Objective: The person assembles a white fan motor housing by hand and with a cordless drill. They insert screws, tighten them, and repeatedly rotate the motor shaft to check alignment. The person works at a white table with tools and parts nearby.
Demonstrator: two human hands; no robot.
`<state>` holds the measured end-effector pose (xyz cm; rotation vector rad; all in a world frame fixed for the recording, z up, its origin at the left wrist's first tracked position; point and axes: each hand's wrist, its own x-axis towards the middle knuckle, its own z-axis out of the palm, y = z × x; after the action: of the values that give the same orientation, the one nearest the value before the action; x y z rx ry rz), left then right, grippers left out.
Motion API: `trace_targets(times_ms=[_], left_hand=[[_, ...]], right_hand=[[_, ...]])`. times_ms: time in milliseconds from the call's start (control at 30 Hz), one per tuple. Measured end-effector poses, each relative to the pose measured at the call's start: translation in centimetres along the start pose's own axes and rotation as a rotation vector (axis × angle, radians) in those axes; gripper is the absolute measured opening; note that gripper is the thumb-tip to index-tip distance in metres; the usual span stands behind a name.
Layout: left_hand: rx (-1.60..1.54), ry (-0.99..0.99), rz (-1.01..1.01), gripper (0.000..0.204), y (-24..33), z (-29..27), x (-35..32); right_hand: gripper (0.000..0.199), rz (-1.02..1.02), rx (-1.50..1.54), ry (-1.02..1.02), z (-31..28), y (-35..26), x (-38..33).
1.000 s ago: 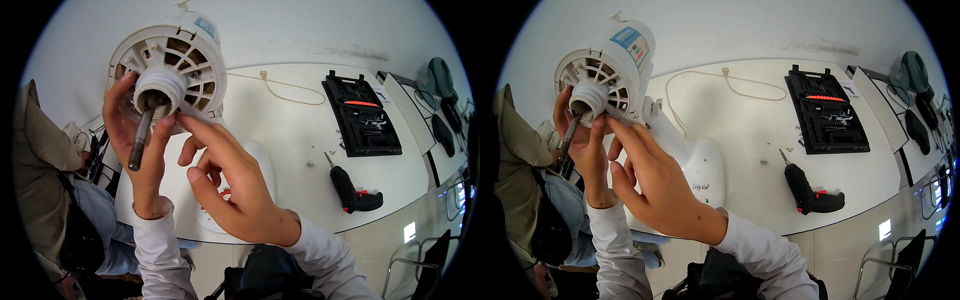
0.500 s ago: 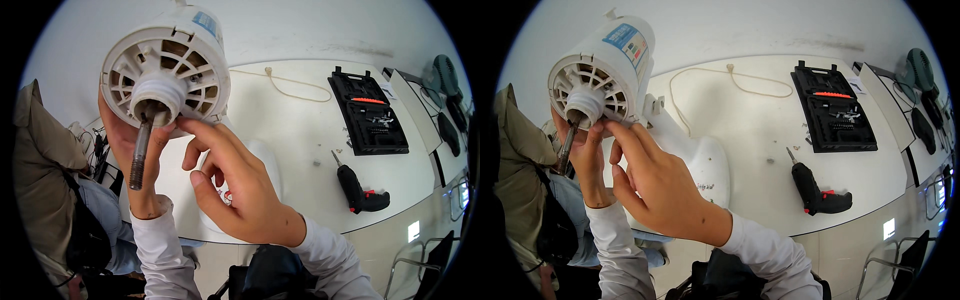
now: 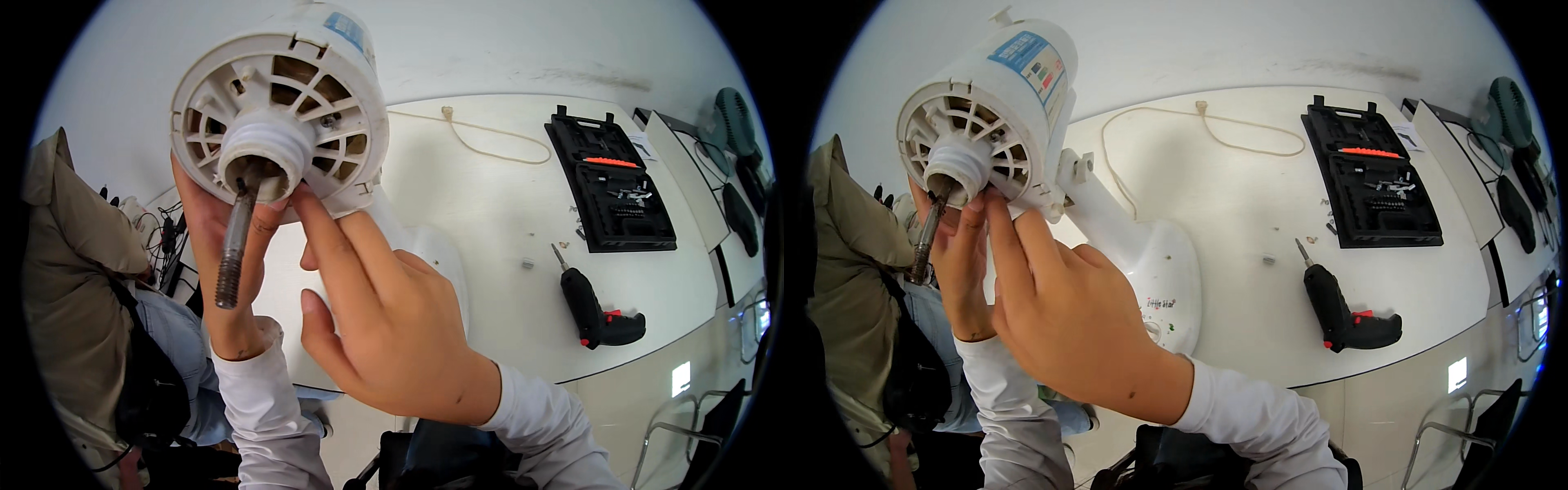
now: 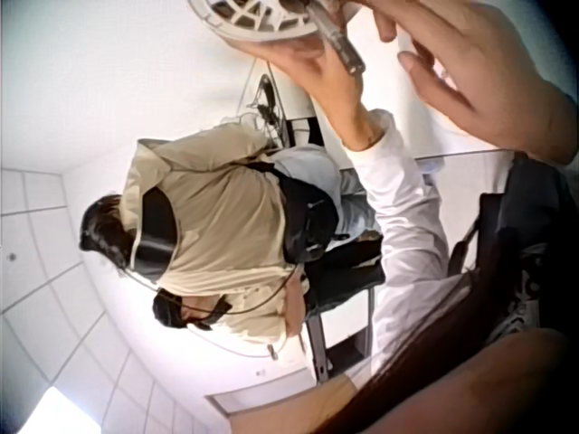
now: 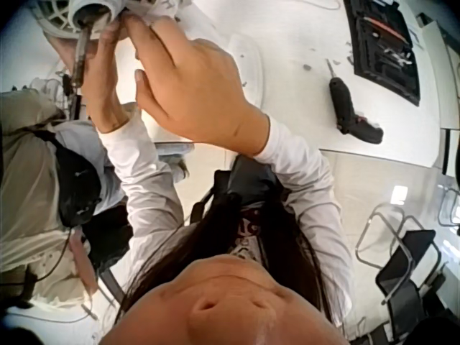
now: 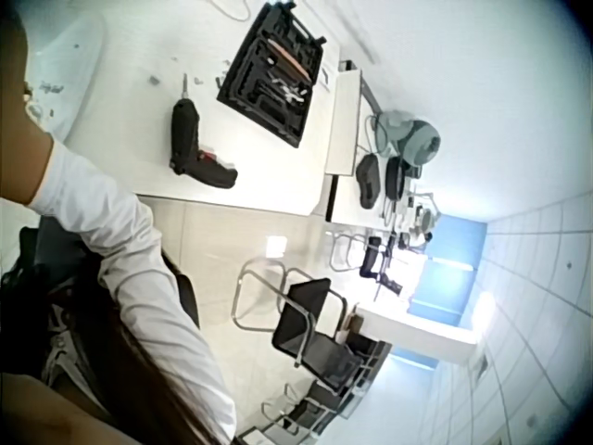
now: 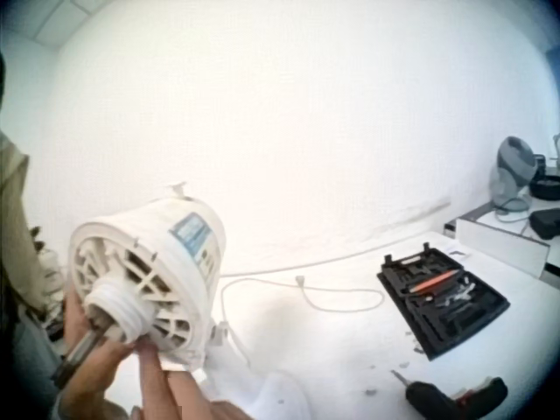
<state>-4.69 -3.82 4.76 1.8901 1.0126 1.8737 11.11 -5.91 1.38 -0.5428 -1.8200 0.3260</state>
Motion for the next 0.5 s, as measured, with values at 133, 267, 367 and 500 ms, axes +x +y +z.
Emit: trace_targets(times_ms=[133, 267, 367, 500], left_hand=[[0.086, -0.08, -0.016, 0.072, 0.7, -0.4, 0.5], [0.131, -0.1, 0.012, 0.065, 0.5, -0.4, 0.5], [0.157, -0.124, 0.018, 0.065, 0.5, -0.6, 0.4], [0.117, -0.188, 0.053, 0.064, 0.9, -0.4, 1.2]], right_hand=[[0.051, -0.08, -0.391, 0.08, 1.5, -0.2, -0.4], [0.036, -0.063, -0.685, 0.112, 2.0, -1.1, -0.3], [0.032, -0.004, -0.785, 0.003, 1.3, -2.4, 0.0], [0.048, -0.023, -0.862, -0.086, 0.8, -2.4, 0.3]])
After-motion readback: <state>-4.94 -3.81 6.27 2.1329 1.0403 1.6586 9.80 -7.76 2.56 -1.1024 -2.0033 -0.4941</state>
